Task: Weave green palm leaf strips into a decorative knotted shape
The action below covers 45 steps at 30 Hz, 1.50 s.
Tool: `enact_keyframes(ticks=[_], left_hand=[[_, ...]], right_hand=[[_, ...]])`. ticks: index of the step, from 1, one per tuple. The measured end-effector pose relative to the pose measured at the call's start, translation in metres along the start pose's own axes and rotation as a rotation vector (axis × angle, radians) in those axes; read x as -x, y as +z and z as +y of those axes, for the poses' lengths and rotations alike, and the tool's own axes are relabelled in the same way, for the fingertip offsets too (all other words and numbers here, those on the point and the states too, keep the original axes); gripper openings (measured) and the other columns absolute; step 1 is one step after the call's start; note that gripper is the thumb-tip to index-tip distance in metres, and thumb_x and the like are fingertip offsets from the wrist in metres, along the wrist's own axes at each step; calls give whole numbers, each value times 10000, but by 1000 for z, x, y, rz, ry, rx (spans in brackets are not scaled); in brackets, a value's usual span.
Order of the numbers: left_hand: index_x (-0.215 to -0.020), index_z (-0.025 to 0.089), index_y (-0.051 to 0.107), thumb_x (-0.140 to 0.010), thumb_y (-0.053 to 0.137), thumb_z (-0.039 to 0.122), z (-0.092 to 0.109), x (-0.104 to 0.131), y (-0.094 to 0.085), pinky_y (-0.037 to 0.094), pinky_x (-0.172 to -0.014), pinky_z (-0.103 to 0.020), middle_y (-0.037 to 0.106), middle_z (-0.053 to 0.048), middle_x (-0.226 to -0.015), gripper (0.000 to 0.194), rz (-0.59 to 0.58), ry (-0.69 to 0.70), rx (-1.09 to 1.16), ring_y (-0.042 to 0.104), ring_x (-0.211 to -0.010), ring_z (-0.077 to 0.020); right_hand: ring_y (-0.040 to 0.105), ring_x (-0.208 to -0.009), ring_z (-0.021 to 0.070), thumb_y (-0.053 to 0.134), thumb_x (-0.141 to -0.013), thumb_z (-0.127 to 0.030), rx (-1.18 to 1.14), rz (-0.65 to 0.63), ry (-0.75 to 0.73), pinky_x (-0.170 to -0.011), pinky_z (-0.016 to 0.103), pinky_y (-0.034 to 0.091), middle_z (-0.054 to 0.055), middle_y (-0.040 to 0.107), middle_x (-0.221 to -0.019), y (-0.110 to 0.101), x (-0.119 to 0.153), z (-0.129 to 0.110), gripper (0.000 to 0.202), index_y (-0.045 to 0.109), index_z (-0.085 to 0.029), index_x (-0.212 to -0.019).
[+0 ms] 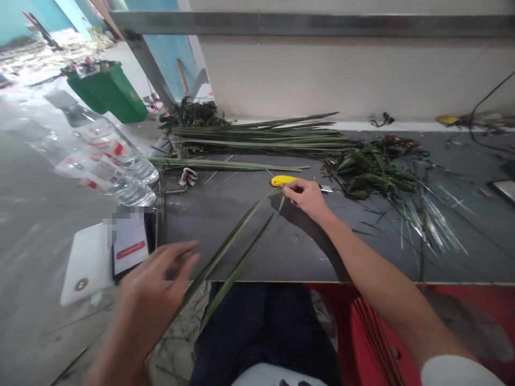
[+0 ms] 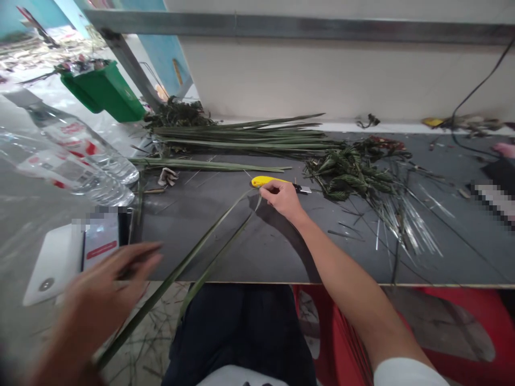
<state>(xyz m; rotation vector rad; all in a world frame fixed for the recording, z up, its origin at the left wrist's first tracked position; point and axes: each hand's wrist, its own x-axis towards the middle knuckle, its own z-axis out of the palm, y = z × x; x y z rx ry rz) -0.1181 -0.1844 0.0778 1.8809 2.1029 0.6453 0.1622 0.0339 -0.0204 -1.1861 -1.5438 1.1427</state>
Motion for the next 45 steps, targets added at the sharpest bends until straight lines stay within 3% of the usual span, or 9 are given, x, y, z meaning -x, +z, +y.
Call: enact_keyframes(ticks=[4,7,11,18,24,30,34,42,45], left_hand=[[-1271,182,656,-978,570,329,45,-54,48,544,-860,-430,704,-124,-1236,338,-182,56,-144,686,-1083,-334],[-1234,150,678,-990,517,228,64,-83,64,539,-829,-425,723,-146,-1197,302,-297,63,-231,705,-1030,-341],[-1059,150,724,-936,544,170,51,-109,68,529,-876,-415,769,-134,-1004,219,-307,37,-49,722,-979,-311],[-989,145,666,-759,777,331,17,-152,50,495,-607,-262,699,-50,-808,315,-564,-159,789,623,-624,-138],[-1039,177,673,-756,806,414,20,-156,33,239,-416,-190,573,6,-704,392,-559,-185,947,324,-445,-36],[-1040,200,753,-786,772,407,23,-159,36,439,-501,-230,642,-8,-682,328,-246,39,469,547,-544,-124],[-970,183,758,-893,645,377,28,-164,49,515,-559,-260,701,-46,-746,237,-148,100,466,619,-596,-149],[-827,169,568,-779,799,496,70,-166,88,445,-474,-209,721,-61,-801,403,-536,-168,1065,637,-588,-126],[-804,162,596,-801,791,392,83,-176,105,335,-404,-202,700,-47,-794,302,-479,-172,1025,562,-500,-88]], right_hand=[[467,-452,94,731,-709,-405,-13,3,17,-463,261,377,-26,561,-549,-1,-1,0,240,663,-181,-652],[470,-445,93,730,-697,-404,-39,7,41,-448,254,362,-30,550,-538,-1,-2,-1,241,661,-178,-648],[458,-437,86,746,-679,-409,-88,-5,67,-423,245,336,-28,552,-540,-2,-4,-2,251,655,-178,-644],[418,-442,64,834,-629,-461,-355,-114,168,-392,219,265,-37,556,-562,-4,-4,-8,333,645,-190,-670],[396,-456,51,880,-583,-483,-512,-267,244,-416,210,254,-60,553,-573,-9,0,-14,402,606,-202,-674],[392,-468,58,889,-564,-518,-540,-240,255,-430,220,242,-68,537,-568,-11,-2,-13,444,586,-214,-676],[400,-482,59,888,-575,-525,-548,-221,236,-446,224,259,-58,557,-594,-12,-3,-11,433,613,-210,-689],[419,-472,68,867,-617,-564,-498,-165,142,-433,230,277,-51,553,-599,-4,-4,-3,437,621,-210,-692],[427,-455,70,863,-623,-579,-447,-127,108,-419,231,301,-51,552,-589,0,-5,0,441,644,-206,-710]])
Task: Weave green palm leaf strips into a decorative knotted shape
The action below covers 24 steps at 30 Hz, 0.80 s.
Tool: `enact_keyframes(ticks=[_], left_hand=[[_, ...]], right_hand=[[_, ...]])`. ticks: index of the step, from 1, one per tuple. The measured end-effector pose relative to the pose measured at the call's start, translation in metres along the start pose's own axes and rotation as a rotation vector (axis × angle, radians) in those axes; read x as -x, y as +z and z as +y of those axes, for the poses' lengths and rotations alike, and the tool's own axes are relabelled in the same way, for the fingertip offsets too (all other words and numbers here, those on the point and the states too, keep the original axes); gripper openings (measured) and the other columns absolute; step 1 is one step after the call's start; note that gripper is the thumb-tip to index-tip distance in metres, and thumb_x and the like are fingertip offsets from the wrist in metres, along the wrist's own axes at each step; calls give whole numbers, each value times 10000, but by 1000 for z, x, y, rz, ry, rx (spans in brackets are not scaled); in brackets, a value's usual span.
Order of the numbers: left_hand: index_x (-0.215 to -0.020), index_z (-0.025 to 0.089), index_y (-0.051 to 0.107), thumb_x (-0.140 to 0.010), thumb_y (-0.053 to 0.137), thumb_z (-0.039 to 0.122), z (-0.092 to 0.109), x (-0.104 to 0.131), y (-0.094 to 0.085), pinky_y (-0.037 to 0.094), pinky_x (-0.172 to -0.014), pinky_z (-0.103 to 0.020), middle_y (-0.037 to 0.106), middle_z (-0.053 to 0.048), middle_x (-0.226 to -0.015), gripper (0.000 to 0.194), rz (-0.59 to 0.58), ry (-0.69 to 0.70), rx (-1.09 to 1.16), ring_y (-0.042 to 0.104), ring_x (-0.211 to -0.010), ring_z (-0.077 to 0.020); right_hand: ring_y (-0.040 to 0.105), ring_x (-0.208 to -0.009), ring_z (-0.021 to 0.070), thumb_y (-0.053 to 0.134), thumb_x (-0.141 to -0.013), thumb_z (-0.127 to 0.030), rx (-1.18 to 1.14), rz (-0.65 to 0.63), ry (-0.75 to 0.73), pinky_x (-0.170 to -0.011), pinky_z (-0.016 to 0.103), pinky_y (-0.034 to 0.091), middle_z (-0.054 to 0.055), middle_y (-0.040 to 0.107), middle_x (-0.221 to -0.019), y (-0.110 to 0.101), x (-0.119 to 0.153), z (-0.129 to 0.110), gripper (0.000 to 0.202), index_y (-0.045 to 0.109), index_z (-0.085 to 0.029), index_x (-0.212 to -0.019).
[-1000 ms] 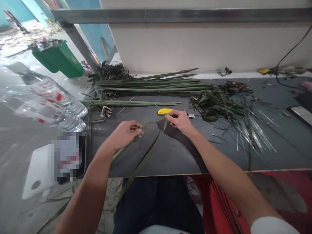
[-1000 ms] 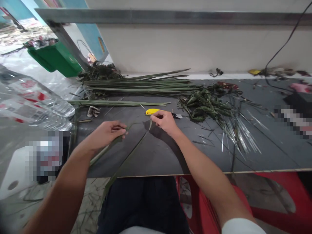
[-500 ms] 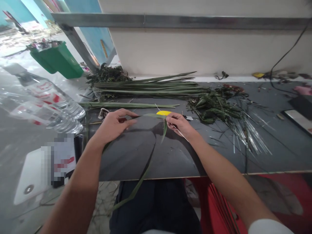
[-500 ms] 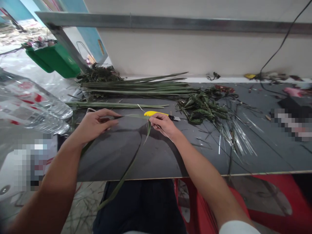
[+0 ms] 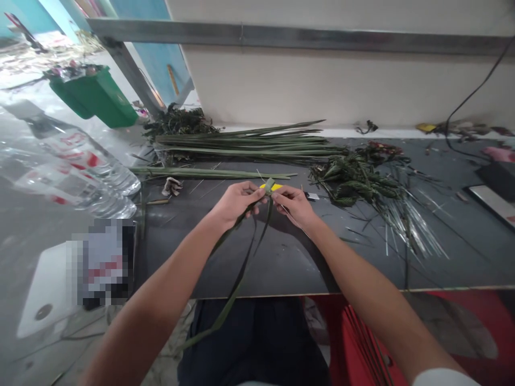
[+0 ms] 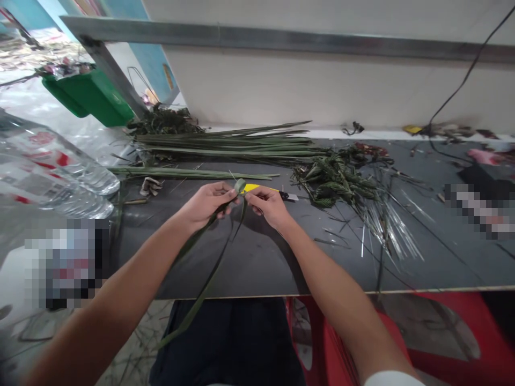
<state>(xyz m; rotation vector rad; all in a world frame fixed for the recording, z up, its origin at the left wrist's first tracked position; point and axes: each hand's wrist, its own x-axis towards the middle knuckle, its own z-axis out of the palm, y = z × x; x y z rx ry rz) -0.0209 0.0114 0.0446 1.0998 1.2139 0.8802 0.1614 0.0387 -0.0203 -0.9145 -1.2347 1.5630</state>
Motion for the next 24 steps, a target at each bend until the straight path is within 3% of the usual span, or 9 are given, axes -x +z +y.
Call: enact_keyframes(ticks=[3,6,10,12,15,20,24], left_hand=[[-852,157,712,-862,716,353,-5,-13,8,345,-436,-230,656,-21,-677,197,151,94,-263,549,-495,-112],[-957,170,773,-966,564,360,-9,-13,13,449,-595,-276,664,-39,-649,282,214,237,-623,623,-619,-177],[-1133,134,737,-973,525,248,-12,-2,18,507,-829,-353,719,-135,-1045,289,158,376,-993,679,-954,-270],[-1316,110,648,-969,548,241,-12,3,19,517,-866,-381,683,-170,-1163,384,109,351,-1103,673,-1030,-305],[-1477,65,492,-1000,447,169,-11,6,21,535,-837,-396,668,-210,-1181,490,75,287,-1254,690,-1031,-323],[-1453,70,477,-970,381,63,-5,7,19,542,-753,-411,721,-205,-1048,492,52,246,-1338,728,-924,-339],[-1299,88,518,-1013,418,169,-6,4,14,542,-731,-401,739,-144,-820,314,125,223,-1021,732,-796,-299]], right_hand=[[418,-444,68,864,-633,-566,5,47,-38,-414,230,316,-51,547,-573,1,-2,3,431,652,-199,-714],[408,-432,66,868,-614,-574,-16,120,-43,-402,225,305,-54,542,-557,2,-4,3,450,640,-196,-703],[410,-434,71,862,-585,-592,-2,166,-13,-397,226,299,-48,553,-559,2,-5,3,470,637,-197,-704],[421,-443,75,856,-584,-593,15,166,-4,-402,229,308,-43,561,-567,2,-5,3,468,638,-198,-708],[437,-453,80,851,-594,-577,41,163,8,-404,227,312,-40,565,-576,1,-4,2,450,638,-197,-708],[433,-446,74,857,-600,-563,24,170,-1,-390,216,279,-36,572,-571,2,-4,0,440,644,-192,-702],[432,-441,71,883,-575,-546,-16,181,-23,-390,213,272,-31,581,-555,3,-4,0,437,660,-184,-678]])
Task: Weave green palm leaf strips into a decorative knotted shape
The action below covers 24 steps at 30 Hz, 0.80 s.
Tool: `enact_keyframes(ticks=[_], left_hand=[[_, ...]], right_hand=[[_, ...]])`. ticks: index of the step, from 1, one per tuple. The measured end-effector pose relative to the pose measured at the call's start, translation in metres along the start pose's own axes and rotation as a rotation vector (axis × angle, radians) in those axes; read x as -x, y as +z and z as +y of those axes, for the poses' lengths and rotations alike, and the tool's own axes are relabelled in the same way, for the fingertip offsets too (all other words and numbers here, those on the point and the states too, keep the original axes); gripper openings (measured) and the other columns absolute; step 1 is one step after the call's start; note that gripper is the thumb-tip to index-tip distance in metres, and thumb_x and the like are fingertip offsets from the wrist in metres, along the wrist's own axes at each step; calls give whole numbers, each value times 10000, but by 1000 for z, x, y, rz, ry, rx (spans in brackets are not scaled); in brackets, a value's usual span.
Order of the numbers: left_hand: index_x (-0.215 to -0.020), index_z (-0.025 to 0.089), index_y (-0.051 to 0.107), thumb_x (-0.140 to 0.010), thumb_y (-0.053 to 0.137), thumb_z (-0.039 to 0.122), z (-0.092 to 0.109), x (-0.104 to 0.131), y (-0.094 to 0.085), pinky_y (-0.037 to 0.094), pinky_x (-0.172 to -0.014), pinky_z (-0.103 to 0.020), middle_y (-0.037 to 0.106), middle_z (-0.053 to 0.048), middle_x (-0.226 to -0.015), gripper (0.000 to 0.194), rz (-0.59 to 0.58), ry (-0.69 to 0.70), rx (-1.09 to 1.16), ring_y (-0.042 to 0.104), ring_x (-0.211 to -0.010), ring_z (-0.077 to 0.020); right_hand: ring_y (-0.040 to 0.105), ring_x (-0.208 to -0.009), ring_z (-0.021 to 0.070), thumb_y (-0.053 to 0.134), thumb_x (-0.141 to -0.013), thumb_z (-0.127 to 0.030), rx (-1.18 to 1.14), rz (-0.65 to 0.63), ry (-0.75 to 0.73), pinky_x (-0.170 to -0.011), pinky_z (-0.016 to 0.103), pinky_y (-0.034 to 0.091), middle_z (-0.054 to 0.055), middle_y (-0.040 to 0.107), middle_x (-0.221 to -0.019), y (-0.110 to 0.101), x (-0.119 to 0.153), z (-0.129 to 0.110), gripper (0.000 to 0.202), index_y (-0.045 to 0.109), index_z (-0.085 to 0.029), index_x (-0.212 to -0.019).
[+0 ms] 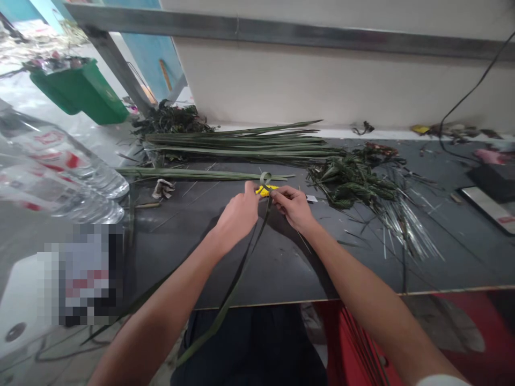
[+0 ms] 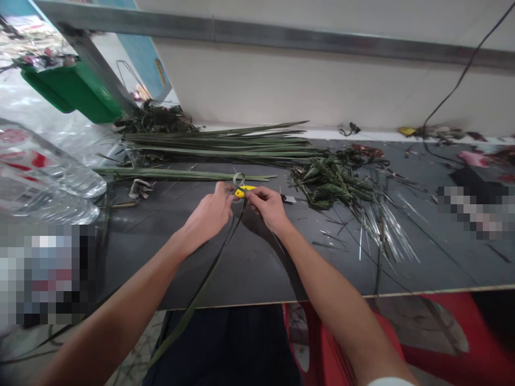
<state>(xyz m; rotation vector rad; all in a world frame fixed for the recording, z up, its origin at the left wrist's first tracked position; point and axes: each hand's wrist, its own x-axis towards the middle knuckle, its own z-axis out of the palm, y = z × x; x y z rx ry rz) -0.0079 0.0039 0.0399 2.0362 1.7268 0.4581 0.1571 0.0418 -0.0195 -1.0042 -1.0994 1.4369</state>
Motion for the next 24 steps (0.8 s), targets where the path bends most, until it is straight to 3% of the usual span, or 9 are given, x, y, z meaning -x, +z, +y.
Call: enact_keyframes(ticks=[5,10,14,19,24], left_hand=[[-971,156,574,-984,486,176,-11,-13,7,552,-611,-288,757,-105,-863,91,60,-85,655,718,-659,-183],[-925,113,614,-963,569,186,-18,-18,9,564,-594,-258,754,-121,-866,94,75,-191,1134,713,-669,-159],[-857,101,659,-936,629,192,-21,-14,6,561,-603,-246,747,-109,-844,124,-8,-230,1258,701,-672,-145],[-826,89,726,-844,747,187,-23,-11,7,565,-657,-245,709,-62,-746,102,-216,-309,1264,682,-660,-129],[-838,115,728,-803,789,238,-23,-8,11,555,-677,-265,690,-26,-711,141,-242,-205,1164,657,-637,-124]], right_hand=[[413,-428,66,881,-602,-544,20,-55,-7,-392,222,273,-43,549,-536,1,2,1,421,668,-188,-672],[429,-431,72,862,-637,-545,84,-72,-33,-388,227,277,-36,558,-549,-1,2,2,404,678,-189,-683],[434,-425,73,856,-660,-530,118,-98,-43,-387,228,287,-38,550,-528,-2,2,1,386,683,-185,-682],[432,-421,66,880,-634,-505,43,-73,-33,-384,220,268,-30,579,-545,-2,2,0,374,687,-187,-674],[413,-449,50,926,-541,-484,-132,9,40,-395,198,237,-43,557,-557,-2,0,-5,418,636,-195,-629]])
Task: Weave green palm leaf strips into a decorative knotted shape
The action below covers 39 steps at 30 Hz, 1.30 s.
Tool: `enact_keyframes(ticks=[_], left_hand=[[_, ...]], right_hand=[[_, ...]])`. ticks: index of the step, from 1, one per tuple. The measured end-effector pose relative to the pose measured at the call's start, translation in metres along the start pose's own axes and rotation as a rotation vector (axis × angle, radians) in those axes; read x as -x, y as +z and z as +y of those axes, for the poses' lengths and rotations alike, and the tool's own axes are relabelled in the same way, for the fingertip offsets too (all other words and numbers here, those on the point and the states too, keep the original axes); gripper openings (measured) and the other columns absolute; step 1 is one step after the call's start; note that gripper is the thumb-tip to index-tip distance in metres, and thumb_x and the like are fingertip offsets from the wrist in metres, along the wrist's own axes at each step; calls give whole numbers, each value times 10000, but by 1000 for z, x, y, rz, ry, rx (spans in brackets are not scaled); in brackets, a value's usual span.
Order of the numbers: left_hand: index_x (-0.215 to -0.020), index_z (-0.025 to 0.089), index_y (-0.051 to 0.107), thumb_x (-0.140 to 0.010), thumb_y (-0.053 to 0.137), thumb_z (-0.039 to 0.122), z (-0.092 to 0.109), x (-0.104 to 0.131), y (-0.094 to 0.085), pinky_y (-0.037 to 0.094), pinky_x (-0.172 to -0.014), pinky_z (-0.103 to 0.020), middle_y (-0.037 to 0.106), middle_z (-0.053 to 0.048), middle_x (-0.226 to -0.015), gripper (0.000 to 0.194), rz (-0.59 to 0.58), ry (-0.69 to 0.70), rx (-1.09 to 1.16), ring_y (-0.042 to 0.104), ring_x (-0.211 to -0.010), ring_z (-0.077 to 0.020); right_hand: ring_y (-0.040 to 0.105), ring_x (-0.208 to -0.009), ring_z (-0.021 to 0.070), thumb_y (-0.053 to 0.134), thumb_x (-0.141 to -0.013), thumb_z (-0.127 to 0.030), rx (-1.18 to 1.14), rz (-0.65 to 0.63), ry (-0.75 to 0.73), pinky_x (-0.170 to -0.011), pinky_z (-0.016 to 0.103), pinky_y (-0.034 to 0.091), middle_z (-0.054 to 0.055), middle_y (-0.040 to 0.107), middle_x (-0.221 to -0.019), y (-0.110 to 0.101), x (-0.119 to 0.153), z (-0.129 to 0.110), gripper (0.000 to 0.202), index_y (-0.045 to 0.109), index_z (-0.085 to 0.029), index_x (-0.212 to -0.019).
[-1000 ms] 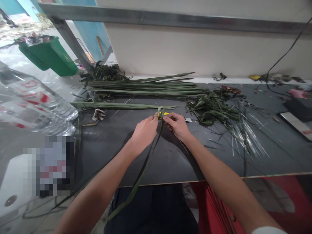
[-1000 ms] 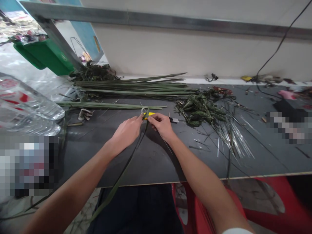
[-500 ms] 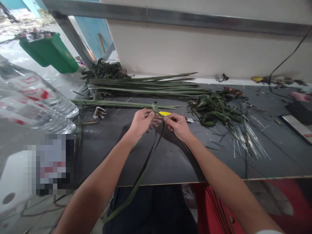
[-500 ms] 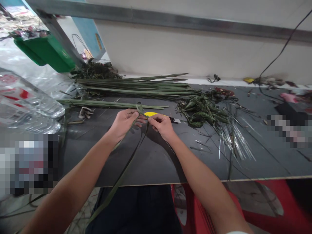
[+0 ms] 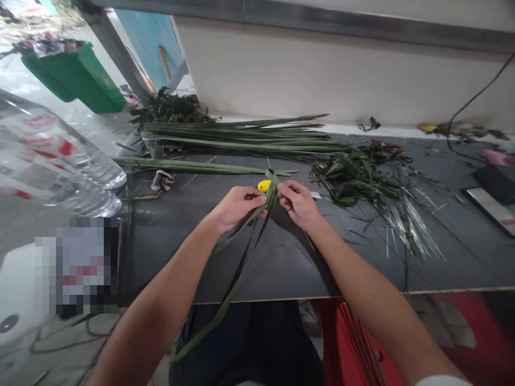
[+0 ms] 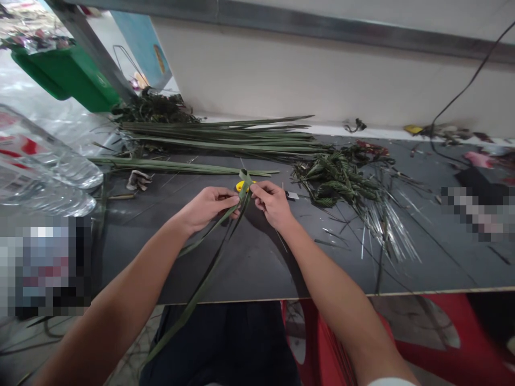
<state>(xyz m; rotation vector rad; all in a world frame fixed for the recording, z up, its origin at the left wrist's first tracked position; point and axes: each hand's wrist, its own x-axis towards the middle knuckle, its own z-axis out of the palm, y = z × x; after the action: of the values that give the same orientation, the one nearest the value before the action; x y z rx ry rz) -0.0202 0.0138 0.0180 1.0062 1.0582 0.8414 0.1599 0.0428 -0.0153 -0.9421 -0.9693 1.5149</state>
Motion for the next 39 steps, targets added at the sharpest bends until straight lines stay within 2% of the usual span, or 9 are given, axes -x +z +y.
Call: enact_keyframes(ticks=[4,6,8,10,14,16,21,30,39], left_hand=[[-855,132,720,-838,755,347,2,4,-5,526,-692,-276,711,-47,-723,218,-132,61,-157,655,-670,-143],[-839,139,710,-836,753,377,4,5,-7,516,-690,-277,709,-47,-728,242,-220,42,-245,647,-676,-147],[-854,139,695,-826,762,382,4,6,-7,516,-673,-280,708,-49,-738,254,-245,11,-275,644,-672,-152],[-939,141,672,-821,761,365,3,5,-4,518,-645,-276,719,-52,-750,268,-128,31,-225,652,-662,-155],[-1101,160,629,-797,765,293,-5,0,8,538,-621,-266,733,-30,-739,358,239,197,-175,649,-611,-143],[-1125,169,651,-790,768,292,-10,-2,12,548,-623,-272,736,-22,-737,376,307,254,-225,642,-587,-138],[-1199,168,704,-811,748,303,-19,-2,16,538,-642,-266,735,-10,-740,414,359,330,-296,617,-584,-122],[-1291,168,710,-796,755,267,-23,-1,21,481,-590,-235,667,30,-666,507,290,336,-255,557,-548,-90],[-1489,196,539,-793,749,198,-21,4,23,493,-549,-237,656,36,-647,727,57,197,-218,586,-501,-100]], right_hand=[[400,-470,38,950,-484,-452,-94,60,75,-399,179,223,-51,533,-565,0,0,-4,456,597,-191,-604],[400,-473,36,953,-482,-446,-106,53,99,-398,177,221,-50,533,-570,0,1,-4,458,592,-190,-602],[403,-472,38,948,-499,-458,-89,28,101,-401,179,229,-50,538,-572,1,2,-3,455,595,-190,-605],[409,-466,43,941,-513,-480,-44,2,85,-401,186,237,-49,544,-567,1,3,-2,455,603,-192,-614],[415,-451,58,907,-562,-519,79,-45,37,-393,209,246,-42,558,-557,1,4,-1,437,627,-196,-650],[426,-453,63,890,-590,-512,118,-53,24,-393,217,255,-35,573,-562,2,5,-1,411,641,-193,-660],[429,-455,68,877,-613,-478,131,-64,25,-390,220,255,-29,588,-570,2,6,-2,365,650,-195,-656],[429,-473,58,907,-556,-450,51,-15,95,-398,210,247,-38,566,-588,2,6,-5,383,642,-193,-659],[369,-471,42,919,-519,-389,-78,34,157,-416,211,189,-57,524,-568,-1,3,-6,390,620,-193,-675]])
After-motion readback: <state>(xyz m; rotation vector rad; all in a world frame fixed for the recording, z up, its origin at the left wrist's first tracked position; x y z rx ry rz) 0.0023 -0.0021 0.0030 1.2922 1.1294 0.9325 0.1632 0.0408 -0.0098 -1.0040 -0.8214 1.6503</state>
